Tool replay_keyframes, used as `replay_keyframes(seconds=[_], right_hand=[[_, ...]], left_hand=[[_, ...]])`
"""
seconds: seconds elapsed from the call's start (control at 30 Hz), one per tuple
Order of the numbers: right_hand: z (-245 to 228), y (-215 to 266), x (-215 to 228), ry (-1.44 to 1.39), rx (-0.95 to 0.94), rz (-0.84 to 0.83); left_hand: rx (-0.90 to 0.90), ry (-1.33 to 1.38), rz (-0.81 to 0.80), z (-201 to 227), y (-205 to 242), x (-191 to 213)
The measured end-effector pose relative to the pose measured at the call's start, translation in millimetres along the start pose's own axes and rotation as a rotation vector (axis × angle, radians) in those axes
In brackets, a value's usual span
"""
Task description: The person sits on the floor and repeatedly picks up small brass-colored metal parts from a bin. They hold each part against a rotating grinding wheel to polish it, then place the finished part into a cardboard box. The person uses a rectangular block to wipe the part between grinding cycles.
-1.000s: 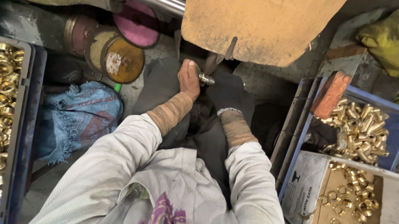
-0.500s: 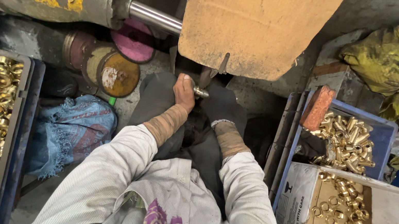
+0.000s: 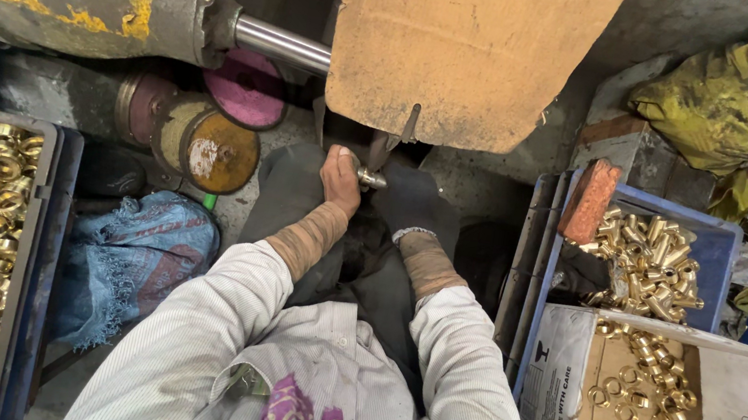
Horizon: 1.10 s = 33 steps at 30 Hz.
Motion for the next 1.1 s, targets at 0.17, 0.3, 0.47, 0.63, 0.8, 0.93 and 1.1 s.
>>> replay_keyframes(seconds=[0.17, 0.3, 0.47, 0.63, 0.8, 0.93, 1.1], right_hand=[[2.6, -1.7, -13.9, 0.012, 0.038, 0.089], [-1.6, 0.2, -0.1, -0.025, 0.001, -0.02], [4.1, 1.3, -3.3, 0.002, 0.012, 0.026], [10.5, 3.3, -33.6, 0.073, 0.045, 0.143], [6.9, 3.5, -18.0, 0.031, 0.023, 0.063], [-8.4, 0.9, 15.7, 0.055, -0.063, -0.053], [-14.6, 0.6, 24.9, 0.076, -0.102, -0.088]], left_hand=[[0.011, 0.004, -0.005, -9.9, -0.6, 0.6], [-0.416, -0.174, 0.008, -15.4, -4.0, 0.7], [-0.028, 0.004, -0.04, -27.2, -3.3, 2.3], [-0.052, -0.018, -0.037, -13.7, -1.8, 4.1], [-0.005, -0.001, -0.03, -14.0, -1.4, 4.8], [0.002, 0.005, -0.028, -13.3, -1.3, 4.1], [0.0, -0.002, -0.026, -10.3, -1.1, 4.3]])
Point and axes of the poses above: each hand's wrist, its own y-axis away from the middle knuckle, its own x-axis out of the back of the hand, z = x × y, the point moved 1 cm from there along -y, towards the middle knuckle, and after that the axes turned 14 degrees about y, right-handed, at the moved point
